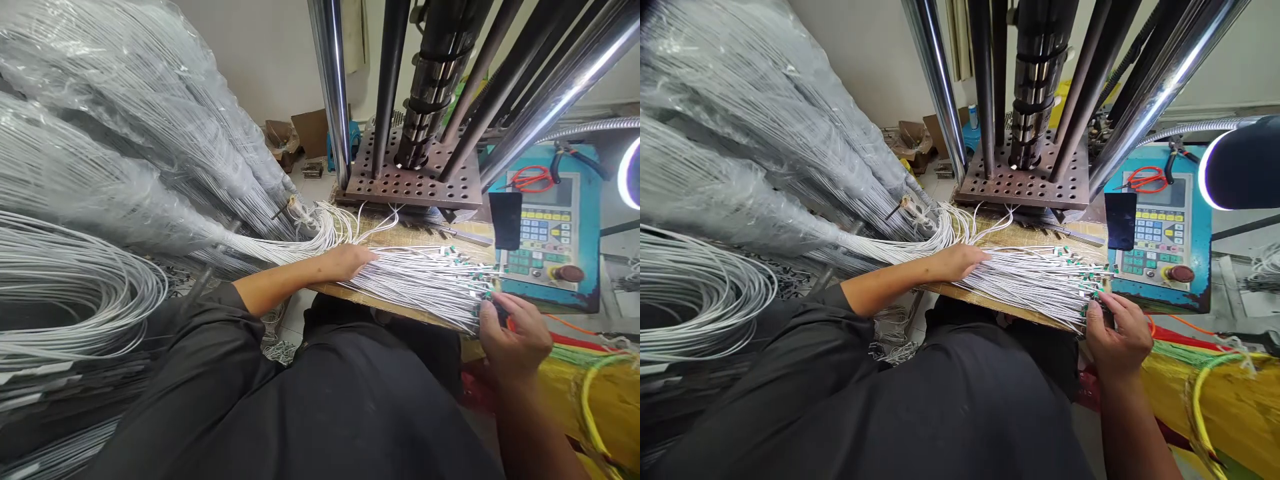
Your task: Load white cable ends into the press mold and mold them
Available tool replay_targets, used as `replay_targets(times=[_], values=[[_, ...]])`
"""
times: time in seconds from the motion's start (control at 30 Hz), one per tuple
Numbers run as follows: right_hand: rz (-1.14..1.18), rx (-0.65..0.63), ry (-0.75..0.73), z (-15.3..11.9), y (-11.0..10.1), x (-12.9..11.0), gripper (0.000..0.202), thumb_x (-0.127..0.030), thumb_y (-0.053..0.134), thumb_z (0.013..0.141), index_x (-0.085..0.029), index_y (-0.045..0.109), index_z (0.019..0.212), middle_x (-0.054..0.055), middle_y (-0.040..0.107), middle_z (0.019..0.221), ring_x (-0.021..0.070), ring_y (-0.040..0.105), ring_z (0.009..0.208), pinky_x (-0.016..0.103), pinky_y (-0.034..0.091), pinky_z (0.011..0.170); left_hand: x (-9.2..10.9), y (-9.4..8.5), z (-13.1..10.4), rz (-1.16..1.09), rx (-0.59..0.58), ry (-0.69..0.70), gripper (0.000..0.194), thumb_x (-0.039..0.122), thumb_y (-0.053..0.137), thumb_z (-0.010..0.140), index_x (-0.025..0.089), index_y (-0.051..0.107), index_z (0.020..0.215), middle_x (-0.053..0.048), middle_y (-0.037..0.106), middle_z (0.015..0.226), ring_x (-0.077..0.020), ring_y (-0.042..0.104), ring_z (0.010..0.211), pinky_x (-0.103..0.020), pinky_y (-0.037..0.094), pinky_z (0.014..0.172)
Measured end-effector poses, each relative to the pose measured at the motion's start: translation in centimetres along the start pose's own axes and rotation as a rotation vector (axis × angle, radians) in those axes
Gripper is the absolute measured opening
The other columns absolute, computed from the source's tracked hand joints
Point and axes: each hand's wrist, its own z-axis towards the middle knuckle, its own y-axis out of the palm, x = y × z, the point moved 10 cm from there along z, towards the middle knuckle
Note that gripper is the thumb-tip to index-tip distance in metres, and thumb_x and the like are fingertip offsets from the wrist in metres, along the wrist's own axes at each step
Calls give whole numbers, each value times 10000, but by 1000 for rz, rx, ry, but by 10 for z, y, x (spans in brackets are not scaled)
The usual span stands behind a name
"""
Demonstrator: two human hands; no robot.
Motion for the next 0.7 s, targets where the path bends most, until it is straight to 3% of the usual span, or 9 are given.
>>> replay_targets(times=[0.17,0.27,0.37,0.43,0.5,0.6,0.7], values=[[-18,-10,0,3,2,-2,240,-238,733,815,-171,771,1043,91,754,1029,255,716,969,438,575,929,10,3,34,-65,-75,-75,340,117,550,884,134,678,1199,-126,717,1098,-250,661,1002,-348,498,894],[-38,17,-13,8,-6,-9,240,-246,735,823,-174,767,1049,100,751,1044,266,712,980,452,570,931,36,4,72,-208,-217,-9,303,216,652,860,130,716,1143,-82,730,981,-215,658,880,-309,486,810],[-22,81,-48,11,-25,-25,325,-186,761,793,-178,755,1118,119,746,1103,287,710,1014,483,569,949,64,-12,99,-277,-229,66,189,251,673,857,125,744,979,-47,690,795,-185,609,729,-296,439,693],[-9,122,-60,9,-39,-34,393,-138,778,765,-188,747,1154,121,741,1133,293,710,1023,492,572,953,71,-18,105,-240,-251,44,133,237,653,863,133,717,812,-35,636,692,-174,552,642,-306,392,629],[-7,152,-49,5,-50,-38,435,-111,787,749,-200,741,1172,115,739,1143,289,711,1019,493,574,954,72,-23,104,-211,-243,12,209,242,630,881,149,649,695,-29,596,654,-164,510,613,-311,360,608],[11,160,-27,-2,-58,-37,434,-104,781,755,-216,737,1172,97,741,1126,268,718,994,475,582,939,73,-38,101,-311,-134,21,236,278,600,915,162,593,709,-13,584,701,-143,504,650,-287,356,625],[40,153,-13,-4,-59,-34,379,-126,759,782,-218,735,1149,82,749,1067,245,727,935,441,601,887,74,-39,100,-470,-151,21,236,317,570,937,165,568,756,14,542,687,-117,482,623,-258,353,604]])
